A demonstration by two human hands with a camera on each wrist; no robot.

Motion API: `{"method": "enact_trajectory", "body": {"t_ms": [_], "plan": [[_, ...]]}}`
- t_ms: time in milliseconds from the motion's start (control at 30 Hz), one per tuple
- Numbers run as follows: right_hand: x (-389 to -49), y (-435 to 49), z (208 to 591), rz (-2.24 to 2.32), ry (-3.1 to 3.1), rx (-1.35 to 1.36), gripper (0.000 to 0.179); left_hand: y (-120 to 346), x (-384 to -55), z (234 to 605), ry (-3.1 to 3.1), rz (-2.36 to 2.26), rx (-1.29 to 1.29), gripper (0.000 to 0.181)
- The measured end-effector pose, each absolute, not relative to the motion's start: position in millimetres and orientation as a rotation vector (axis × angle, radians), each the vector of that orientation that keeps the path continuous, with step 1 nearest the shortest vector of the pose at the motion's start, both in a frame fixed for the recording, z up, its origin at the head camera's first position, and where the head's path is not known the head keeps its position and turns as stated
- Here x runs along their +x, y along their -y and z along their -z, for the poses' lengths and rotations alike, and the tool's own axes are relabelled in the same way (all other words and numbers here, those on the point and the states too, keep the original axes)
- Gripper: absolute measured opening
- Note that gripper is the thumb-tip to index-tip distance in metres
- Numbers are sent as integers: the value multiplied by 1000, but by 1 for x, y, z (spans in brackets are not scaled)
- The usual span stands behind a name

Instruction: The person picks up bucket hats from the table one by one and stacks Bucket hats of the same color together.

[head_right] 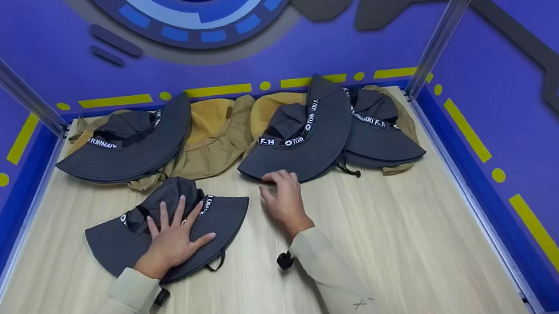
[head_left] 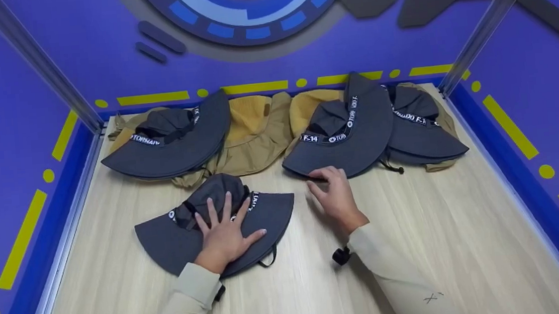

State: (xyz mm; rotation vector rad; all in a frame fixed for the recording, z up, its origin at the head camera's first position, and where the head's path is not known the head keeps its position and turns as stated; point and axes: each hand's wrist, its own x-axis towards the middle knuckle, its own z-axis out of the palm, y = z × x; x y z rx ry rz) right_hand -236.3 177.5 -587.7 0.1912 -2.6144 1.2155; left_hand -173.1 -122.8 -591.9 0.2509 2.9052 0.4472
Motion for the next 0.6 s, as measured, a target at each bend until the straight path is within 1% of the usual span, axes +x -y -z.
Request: {"method": "enact_trajectory", "body": {"t_ms": [200,300,467,600], "plan": [[-246,-185,583,-1250,2537,166,18,127,-172,592,-2890,-468,209,91],[-253,-196,579,-1267,2483,91,17,128,-171,591,-2884,-471,200,91],[-270,-231,569,-1230,2373,-181,17,124,-172,595,-2877,-485,225,91],[-283,-260,560,-1218,2317,-447,26,121,-174,597,-2884,-486,229,90]]}}
